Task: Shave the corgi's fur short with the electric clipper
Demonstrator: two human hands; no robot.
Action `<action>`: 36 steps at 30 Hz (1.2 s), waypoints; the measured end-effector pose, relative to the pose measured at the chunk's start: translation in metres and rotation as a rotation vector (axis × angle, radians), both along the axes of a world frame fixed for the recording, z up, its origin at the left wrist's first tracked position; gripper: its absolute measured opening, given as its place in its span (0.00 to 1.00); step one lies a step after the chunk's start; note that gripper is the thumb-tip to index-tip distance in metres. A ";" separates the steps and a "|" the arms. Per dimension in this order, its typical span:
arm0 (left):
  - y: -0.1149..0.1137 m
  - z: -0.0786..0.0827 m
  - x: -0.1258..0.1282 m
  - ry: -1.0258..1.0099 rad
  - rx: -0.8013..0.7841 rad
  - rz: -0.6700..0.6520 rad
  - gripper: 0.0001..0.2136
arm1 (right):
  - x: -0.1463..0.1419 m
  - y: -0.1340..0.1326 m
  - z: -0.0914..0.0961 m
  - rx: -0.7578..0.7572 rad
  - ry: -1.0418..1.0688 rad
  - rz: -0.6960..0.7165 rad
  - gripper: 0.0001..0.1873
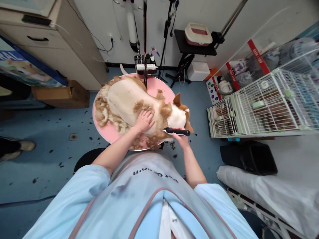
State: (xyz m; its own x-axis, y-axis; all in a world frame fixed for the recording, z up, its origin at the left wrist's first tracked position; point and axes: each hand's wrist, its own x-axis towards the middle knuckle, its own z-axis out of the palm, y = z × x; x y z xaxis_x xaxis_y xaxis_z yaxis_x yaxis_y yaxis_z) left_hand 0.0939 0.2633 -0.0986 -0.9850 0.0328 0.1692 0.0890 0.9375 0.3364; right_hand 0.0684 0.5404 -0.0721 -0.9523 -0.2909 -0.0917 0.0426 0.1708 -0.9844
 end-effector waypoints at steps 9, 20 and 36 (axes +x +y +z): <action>-0.006 -0.002 0.001 -0.015 -0.025 -0.045 0.26 | 0.003 -0.010 -0.002 -0.076 0.013 -0.203 0.14; -0.011 -0.003 0.001 0.006 -0.040 -0.070 0.26 | 0.020 -0.022 -0.021 -0.187 -0.001 -0.414 0.16; -0.011 0.001 0.000 -0.004 -0.030 -0.069 0.24 | 0.022 -0.044 -0.027 -0.225 -0.020 -0.498 0.15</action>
State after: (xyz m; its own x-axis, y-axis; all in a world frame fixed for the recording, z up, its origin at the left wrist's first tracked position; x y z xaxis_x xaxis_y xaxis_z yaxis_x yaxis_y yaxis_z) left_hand 0.0937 0.2520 -0.0974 -0.9809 0.1054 0.1634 0.1523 0.9390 0.3084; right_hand 0.0900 0.4965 -0.0993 -0.9786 0.1804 -0.0988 0.0837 -0.0894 -0.9925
